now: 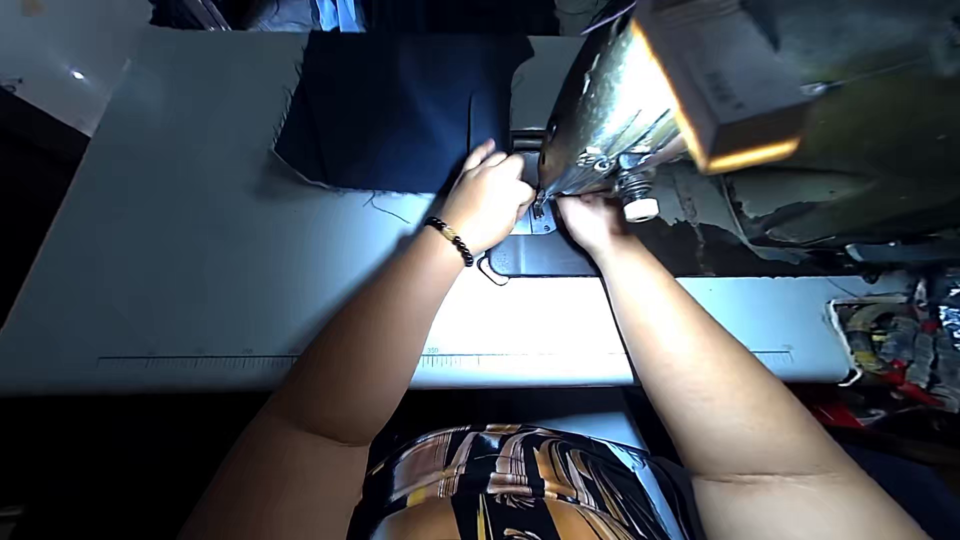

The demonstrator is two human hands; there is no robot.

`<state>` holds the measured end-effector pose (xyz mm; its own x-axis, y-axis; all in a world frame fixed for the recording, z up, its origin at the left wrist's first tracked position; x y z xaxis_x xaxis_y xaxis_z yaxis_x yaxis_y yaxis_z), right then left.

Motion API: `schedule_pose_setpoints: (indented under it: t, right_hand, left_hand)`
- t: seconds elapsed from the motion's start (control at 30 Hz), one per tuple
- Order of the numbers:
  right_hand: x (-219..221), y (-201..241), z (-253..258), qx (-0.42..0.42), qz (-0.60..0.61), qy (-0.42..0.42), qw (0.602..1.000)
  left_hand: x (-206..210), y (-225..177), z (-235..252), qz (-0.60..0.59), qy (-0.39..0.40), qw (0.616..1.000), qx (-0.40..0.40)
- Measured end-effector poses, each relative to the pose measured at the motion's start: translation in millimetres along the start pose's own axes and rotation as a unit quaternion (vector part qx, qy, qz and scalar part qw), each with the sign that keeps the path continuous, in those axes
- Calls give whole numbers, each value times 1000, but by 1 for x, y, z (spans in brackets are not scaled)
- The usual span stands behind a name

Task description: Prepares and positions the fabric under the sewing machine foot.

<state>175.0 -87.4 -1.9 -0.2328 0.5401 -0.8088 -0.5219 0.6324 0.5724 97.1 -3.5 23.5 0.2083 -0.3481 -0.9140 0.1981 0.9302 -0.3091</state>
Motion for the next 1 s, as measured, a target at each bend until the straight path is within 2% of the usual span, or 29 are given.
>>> schedule_pose_setpoints:
  t: [0.07,0.1,0.13,0.17,0.2,0.23,0.3,0.4,0.47,0.53,0.6,0.67,0.73,0.83,0.9,1.0]
  right_hand:
    - [5,-2,5,-28,-6,-2,1000]
    - [8,-4,7,-40,-1,-6,999]
    - [11,-8,9,-38,10,-7,999]
    - [13,-13,10,-21,35,-9,999]
    - [14,-17,9,4,54,7,999]
    - [14,-20,6,34,73,36,996]
    - [4,-22,-16,75,111,82,988]
    - [-19,-24,-89,10,141,70,987]
    - [-35,-29,-139,-37,182,9,983]
    - [-39,-25,-179,-69,215,-32,974]
    - [-39,11,-208,-187,201,-50,960]
    - [-37,55,-231,-337,142,-69,928]
    - [-21,75,-233,-390,61,-42,918]
    - [10,59,-218,-305,-38,59,950]
    - [9,42,-214,-246,-54,63,966]
    - [-19,8,-205,-170,-70,8,983]
  left_hand:
    - [-14,5,-11,-193,28,981,13]
    - [-28,15,-17,-270,3,963,12]
    - [-42,34,-25,-288,-45,957,-10]
    - [-48,63,-39,-224,-63,970,-68]
    - [-48,94,-58,-119,-40,982,-143]
    - [-44,122,-86,-21,-7,979,-204]
    - [-54,155,-152,104,18,959,-263]
    - [-69,149,-253,140,9,928,-345]
    - [-61,108,-286,119,45,901,-414]
    - [-38,41,-280,114,131,891,-420]
    - [-27,-13,-249,127,169,904,-371]
    - [-30,-26,-212,144,92,945,-280]
    - [-29,-5,-186,146,23,963,-224]
    - [-13,27,-179,109,15,969,-220]
    - [-12,30,-180,113,5,968,-223]
    - [-9,31,-181,100,36,967,-230]
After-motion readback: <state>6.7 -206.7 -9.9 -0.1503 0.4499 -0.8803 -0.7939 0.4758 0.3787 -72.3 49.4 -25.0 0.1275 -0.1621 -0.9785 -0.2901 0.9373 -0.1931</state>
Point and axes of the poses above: each hand's wrist, its own z-axis towards the middle knuckle, its own x-axis out of the palm, y = z × x, the point moved 10 cm from there along z, towards the middle knuckle, and after that the axes turned 5 degrees about x, right-handed, at the moved point
